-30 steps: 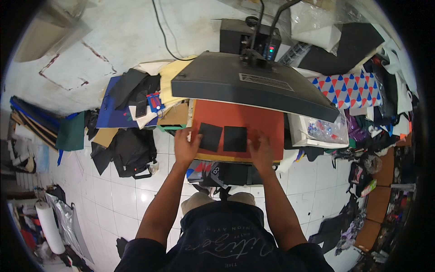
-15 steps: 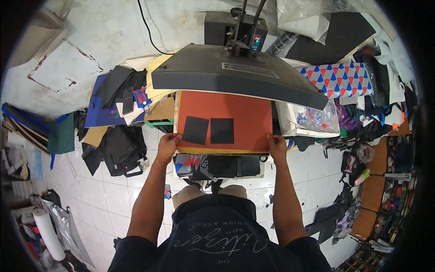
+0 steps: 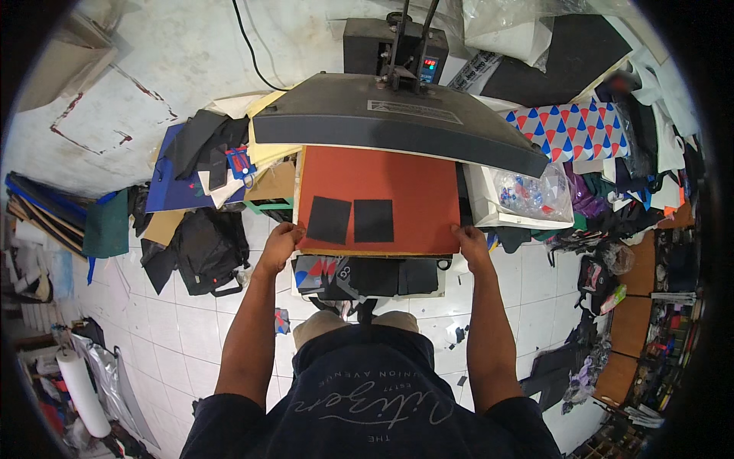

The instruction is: The person places black rectangular pads onto a red board and then applies small blue labels to each pad. The person uses a heat press to press the board and then retrieves a roll of labels from a nearby drawer.

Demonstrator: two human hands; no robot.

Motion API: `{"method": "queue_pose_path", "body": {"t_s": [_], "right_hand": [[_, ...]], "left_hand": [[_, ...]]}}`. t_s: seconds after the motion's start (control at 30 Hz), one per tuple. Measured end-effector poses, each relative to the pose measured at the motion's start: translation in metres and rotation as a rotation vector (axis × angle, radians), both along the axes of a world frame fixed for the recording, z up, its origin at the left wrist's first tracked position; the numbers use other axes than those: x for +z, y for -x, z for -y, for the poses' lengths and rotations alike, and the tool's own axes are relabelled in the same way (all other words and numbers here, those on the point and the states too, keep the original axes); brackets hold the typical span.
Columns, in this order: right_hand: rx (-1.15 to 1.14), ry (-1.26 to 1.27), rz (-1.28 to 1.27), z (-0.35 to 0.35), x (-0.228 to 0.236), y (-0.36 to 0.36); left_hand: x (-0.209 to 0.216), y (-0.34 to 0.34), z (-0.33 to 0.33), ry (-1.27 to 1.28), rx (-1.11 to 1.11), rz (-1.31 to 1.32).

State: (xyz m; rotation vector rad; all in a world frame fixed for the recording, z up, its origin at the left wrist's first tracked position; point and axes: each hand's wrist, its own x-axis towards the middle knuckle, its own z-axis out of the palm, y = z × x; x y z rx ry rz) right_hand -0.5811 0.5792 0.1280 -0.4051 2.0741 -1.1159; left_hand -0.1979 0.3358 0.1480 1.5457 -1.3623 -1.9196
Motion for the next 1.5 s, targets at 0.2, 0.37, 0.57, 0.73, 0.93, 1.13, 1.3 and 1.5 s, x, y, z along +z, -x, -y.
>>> {"method": "queue_pose_path", "body": {"t_s": [0.2,0.37,0.57,0.73,0.93,1.13,1.3,1.5], "right_hand": [[-0.028,0.167,-0.025,-0.008,-0.006,-0.006],[-0.054,0.005,-0.355,-0.005,-0.002,-0.016],[0.104,0.097,-0.903,0.003,0.022,-0.050],[0.553,0.160,-1.033,0.039,0.043,-0.116],[0.626,0.152,-0.931,0.051,0.048,-0.150],[0.588,0.217,-0.897,0.048,0.051,-0.141],[0.571,0.232,-0.884,0.048,0.055,-0.143],[0.615,0.231,-0.849,0.052,0.047,-0.149]], "left_hand": [[-0.003,-0.004,0.000,0.057,-0.027,0.055],[-0.003,0.000,-0.004,0.235,-0.072,0.116],[0.017,0.013,-0.031,0.901,-0.105,0.365],[0.032,0.020,-0.036,1.203,-0.629,0.363],[0.031,0.023,-0.034,1.296,-0.708,0.456],[0.033,0.025,-0.016,1.338,-0.771,0.387],[0.016,0.026,-0.029,1.455,-0.886,0.452],[0.039,0.043,-0.042,1.246,-0.445,0.244]]}}
